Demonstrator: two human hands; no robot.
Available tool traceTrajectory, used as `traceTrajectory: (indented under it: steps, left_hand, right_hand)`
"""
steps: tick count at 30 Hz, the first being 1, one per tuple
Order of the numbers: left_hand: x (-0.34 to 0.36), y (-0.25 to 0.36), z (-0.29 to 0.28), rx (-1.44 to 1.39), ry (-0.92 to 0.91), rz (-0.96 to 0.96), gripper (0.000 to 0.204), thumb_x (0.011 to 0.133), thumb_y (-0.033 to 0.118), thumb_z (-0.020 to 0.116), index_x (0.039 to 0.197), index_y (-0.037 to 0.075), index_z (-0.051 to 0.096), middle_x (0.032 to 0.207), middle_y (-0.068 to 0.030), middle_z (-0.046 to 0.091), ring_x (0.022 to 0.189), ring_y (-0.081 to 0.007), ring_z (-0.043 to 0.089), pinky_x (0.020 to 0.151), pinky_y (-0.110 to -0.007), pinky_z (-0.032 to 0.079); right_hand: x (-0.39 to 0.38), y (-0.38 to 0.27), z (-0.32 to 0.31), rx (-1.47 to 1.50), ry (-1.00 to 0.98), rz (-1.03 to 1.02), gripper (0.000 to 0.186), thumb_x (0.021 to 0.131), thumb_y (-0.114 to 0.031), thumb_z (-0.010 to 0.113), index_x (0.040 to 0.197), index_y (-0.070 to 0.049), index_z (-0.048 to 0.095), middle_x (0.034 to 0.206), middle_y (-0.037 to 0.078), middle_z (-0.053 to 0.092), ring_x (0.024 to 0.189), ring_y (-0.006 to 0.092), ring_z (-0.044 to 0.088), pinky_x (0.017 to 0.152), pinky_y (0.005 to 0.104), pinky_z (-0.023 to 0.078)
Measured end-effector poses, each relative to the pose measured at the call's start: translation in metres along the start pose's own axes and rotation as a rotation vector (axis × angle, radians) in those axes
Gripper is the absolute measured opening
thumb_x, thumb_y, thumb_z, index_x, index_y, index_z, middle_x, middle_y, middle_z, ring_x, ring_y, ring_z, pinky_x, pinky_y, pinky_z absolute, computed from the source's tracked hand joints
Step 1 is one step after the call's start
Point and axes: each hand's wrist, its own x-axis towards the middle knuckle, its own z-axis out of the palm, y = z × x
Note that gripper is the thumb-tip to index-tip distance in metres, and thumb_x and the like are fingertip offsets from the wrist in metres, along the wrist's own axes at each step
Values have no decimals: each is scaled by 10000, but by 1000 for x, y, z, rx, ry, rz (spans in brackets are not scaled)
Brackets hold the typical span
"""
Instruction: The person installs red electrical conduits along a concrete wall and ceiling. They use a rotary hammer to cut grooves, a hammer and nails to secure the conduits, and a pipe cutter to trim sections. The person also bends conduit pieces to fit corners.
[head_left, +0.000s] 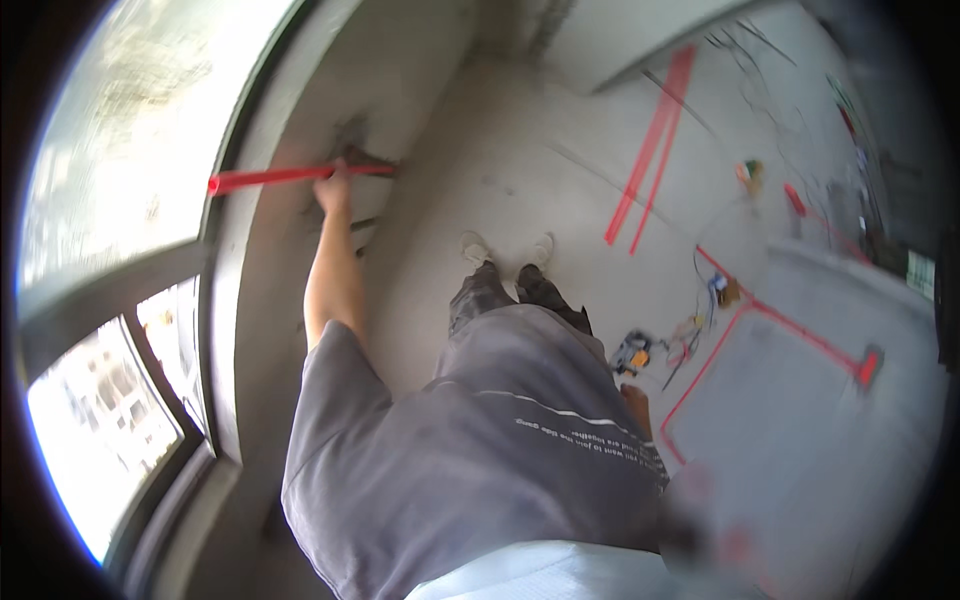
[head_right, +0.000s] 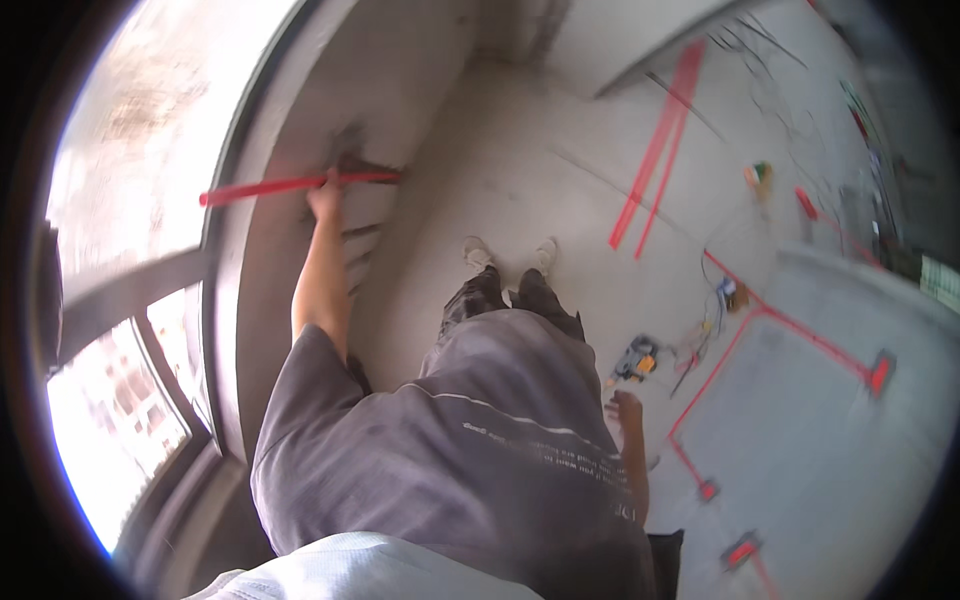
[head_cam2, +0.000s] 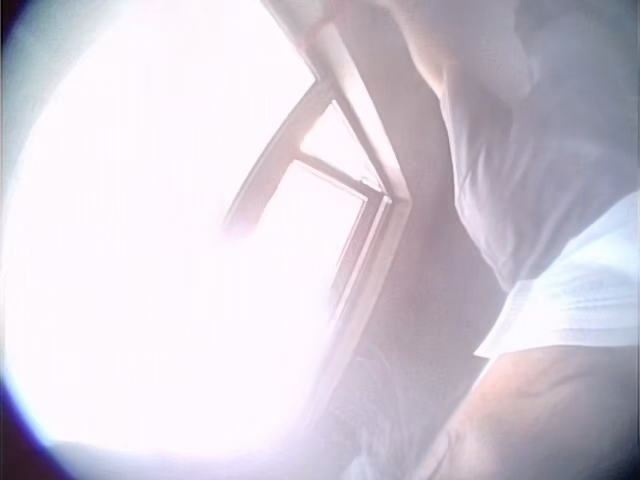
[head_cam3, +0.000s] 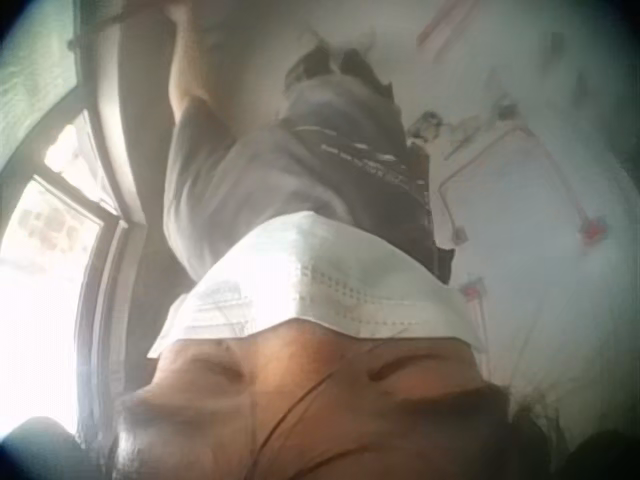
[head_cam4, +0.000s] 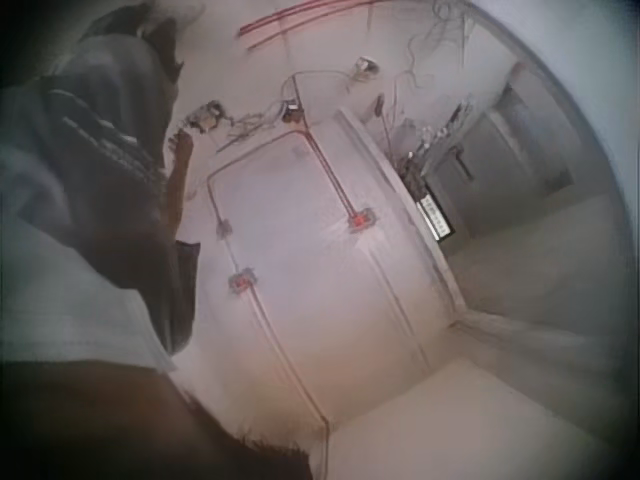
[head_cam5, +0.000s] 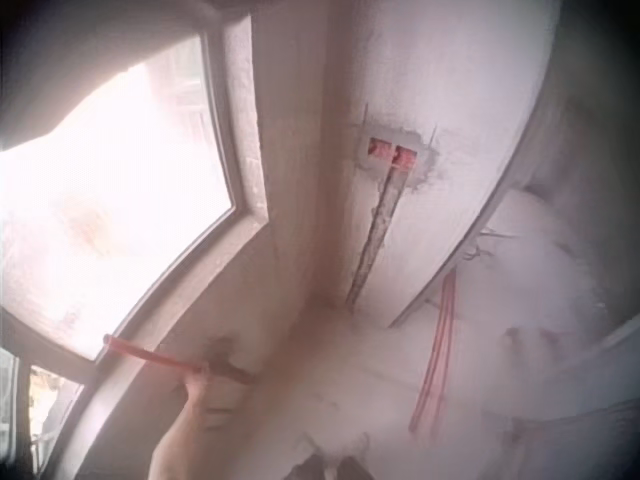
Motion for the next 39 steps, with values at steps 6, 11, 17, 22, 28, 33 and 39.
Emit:
traceTrajectory:
  steps: [6, 11, 17, 22, 28, 33, 39]
  left_hand:
    - [27, -37, 4, -152, -179, 40, 390, 963, 218, 719, 1278, -9, 685, 1190, -91, 723, 1006, -169, 646, 903, -332, 514]
    - [-32, -32, 41, 122, -152, -67, 358, 940, 248, 738, 1142, -48, 717, 1020, -154, 740, 864, -232, 656, 834, -387, 548]
    - [-136, -48, 42, 330, -154, 338, 425, 942, 332, 732, 999, -89, 710, 941, -240, 716, 868, -349, 661, 820, -497, 513]
    - [-199, -13, 34, 485, -286, 299, 271, 925, 182, 727, 966, -85, 703, 936, -210, 717, 813, -311, 636, 790, -470, 505]
    - [-221, 26, 70, 383, -249, 160, 181, 904, 70, 712, 1015, -73, 701, 951, -153, 708, 866, -254, 638, 789, -420, 532]
    - [-282, 49, 128, 295, -414, 160, 205, 902, 53, 701, 1075, -55, 679, 941, -93, 681, 852, -203, 627, 785, -386, 534]
    - [-358, 78, 168, 330, -774, 110, 110, 884, 55, 699, 883, -47, 660, 829, -77, 645, 734, -171, 596, 630, -351, 517]
  right_hand:
    - [-15, -25, 7, 266, 146, 56, 370, 944, -367, 654, 1148, -58, 647, 952, 68, 695, 804, 187, 715, 652, 333, 548]
    - [-23, -14, 0, 344, 258, 106, 358, 930, -348, 671, 1136, -56, 661, 935, 78, 702, 756, 204, 705, 634, 356, 552]
    - [7, 36, -25, 198, 138, 47, 390, 946, -361, 679, 1194, -63, 641, 1014, 82, 710, 840, 240, 725, 711, 405, 574]
    - [62, 21, -38, 534, 304, 146, 316, 889, -261, 685, 1092, -19, 670, 862, 93, 699, 664, 198, 691, 541, 338, 537]
    - [132, 9, -67, 648, 267, -147, 351, 872, -309, 690, 1035, 2, 680, 842, 102, 703, 676, 191, 701, 540, 330, 525]
    - [154, 14, -69, 699, 229, -104, 350, 899, -334, 689, 1042, -14, 682, 857, 91, 707, 688, 183, 707, 528, 317, 515]
    - [146, 89, -67, 818, 334, 13, 368, 901, -323, 694, 1019, 25, 672, 748, 124, 669, 551, 208, 656, 509, 345, 554]
